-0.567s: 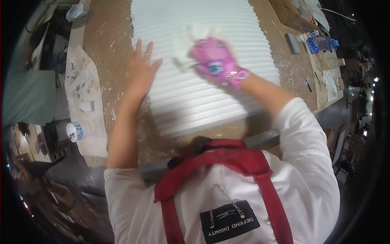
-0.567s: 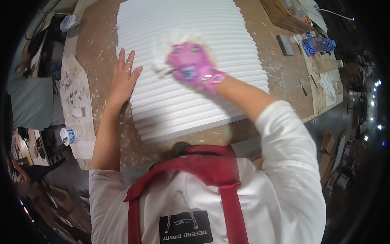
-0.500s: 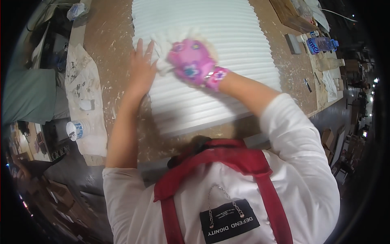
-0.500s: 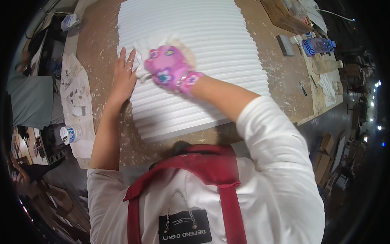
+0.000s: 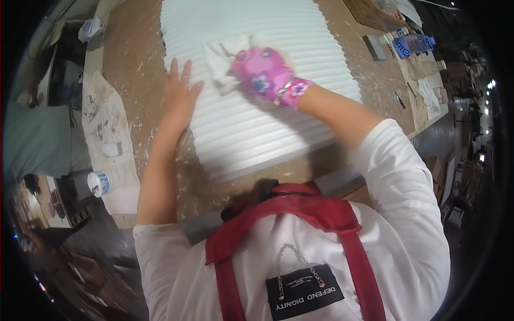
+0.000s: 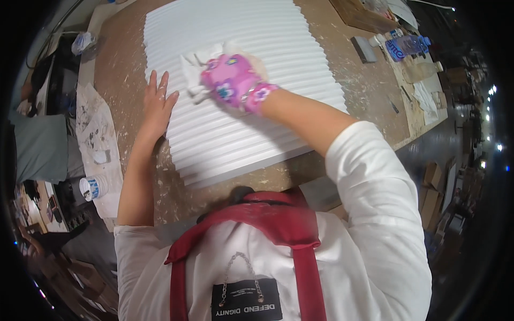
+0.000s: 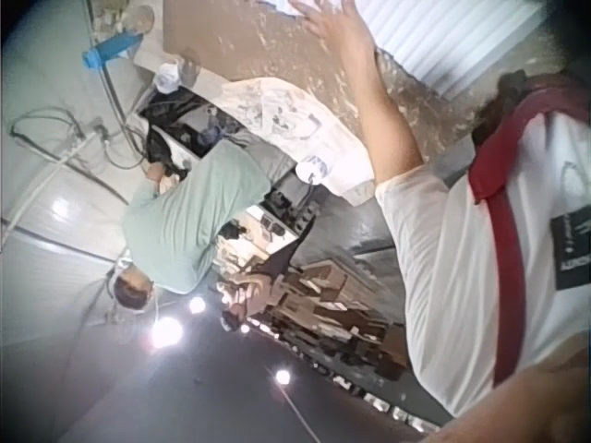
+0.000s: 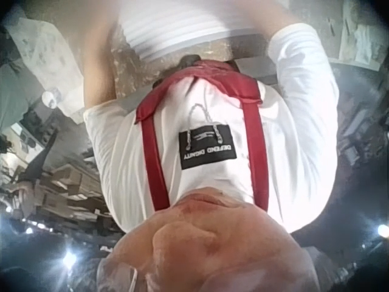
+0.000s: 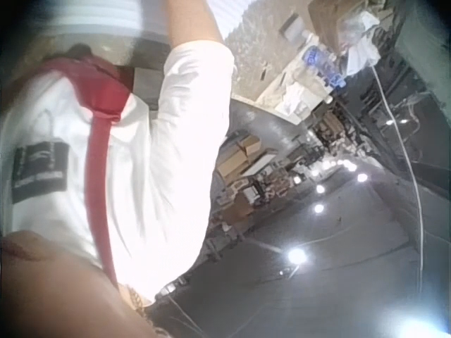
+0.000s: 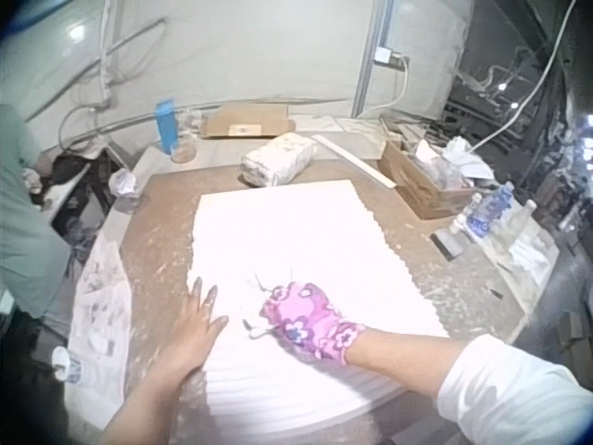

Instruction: The person wipes a stack of corrugated foam sheets with a white cloth, cleaning both sides of the top sheet and removing a small foam piece from the stack.

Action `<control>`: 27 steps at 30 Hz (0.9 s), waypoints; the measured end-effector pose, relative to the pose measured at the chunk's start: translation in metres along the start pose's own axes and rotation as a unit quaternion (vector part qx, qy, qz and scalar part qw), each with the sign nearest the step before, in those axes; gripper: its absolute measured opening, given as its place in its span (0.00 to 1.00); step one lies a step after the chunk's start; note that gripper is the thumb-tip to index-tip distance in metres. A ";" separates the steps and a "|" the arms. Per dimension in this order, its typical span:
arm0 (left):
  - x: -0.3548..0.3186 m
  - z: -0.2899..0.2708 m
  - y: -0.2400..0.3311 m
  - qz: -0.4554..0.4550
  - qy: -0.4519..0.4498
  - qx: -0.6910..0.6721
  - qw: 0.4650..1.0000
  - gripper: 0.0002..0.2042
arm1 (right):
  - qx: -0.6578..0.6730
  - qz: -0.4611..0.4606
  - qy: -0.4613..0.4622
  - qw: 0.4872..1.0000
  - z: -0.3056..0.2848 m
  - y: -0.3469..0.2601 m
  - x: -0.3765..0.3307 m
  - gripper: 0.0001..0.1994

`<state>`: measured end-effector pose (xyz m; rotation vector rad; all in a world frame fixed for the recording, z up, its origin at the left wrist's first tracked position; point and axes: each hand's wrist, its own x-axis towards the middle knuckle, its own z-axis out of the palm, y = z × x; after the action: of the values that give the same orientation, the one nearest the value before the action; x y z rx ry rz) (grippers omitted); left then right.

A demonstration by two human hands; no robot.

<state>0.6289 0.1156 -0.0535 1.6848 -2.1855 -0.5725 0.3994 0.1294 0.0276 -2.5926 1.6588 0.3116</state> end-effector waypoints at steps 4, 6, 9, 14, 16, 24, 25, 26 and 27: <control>0.001 -0.002 0.006 0.014 -0.005 0.010 1.000 0.28 | 0.058 0.065 0.105 0.991 0.038 0.082 -0.040 0.10; 0.000 0.000 0.008 0.012 -0.004 0.001 1.000 0.28 | 0.038 0.083 0.062 0.994 0.042 0.098 -0.042 0.12; 0.002 0.002 0.007 0.011 0.001 -0.010 1.000 0.28 | 0.023 0.044 0.049 0.998 0.040 0.083 -0.036 0.14; 0.003 0.012 -0.017 0.072 0.045 0.011 0.996 0.29 | 0.102 -0.038 0.052 0.993 0.020 -0.023 0.029 0.16; 0.002 0.011 -0.017 0.085 0.038 0.001 0.996 0.28 | 0.067 -0.040 0.004 0.997 0.018 -0.033 0.036 0.14; -0.001 0.012 0.002 0.025 0.021 -0.039 0.999 0.28 | 0.062 0.003 -0.126 0.990 0.007 0.021 0.006 0.18; -0.001 0.009 0.004 0.017 0.018 -0.035 0.999 0.28 | 0.037 -0.013 -0.105 0.994 -0.001 0.006 0.011 0.18; -0.001 0.008 0.005 0.008 0.014 -0.032 0.999 0.27 | 0.012 -0.027 -0.084 0.996 -0.007 -0.007 0.016 0.18; -0.001 0.007 0.002 0.011 0.014 -0.029 0.999 0.27 | -0.011 -0.044 -0.064 0.997 -0.010 -0.017 0.020 0.18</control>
<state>0.6246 0.1176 -0.0586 1.6272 -2.1445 -0.5974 0.4246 0.1174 0.0319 -2.5903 1.5043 0.4821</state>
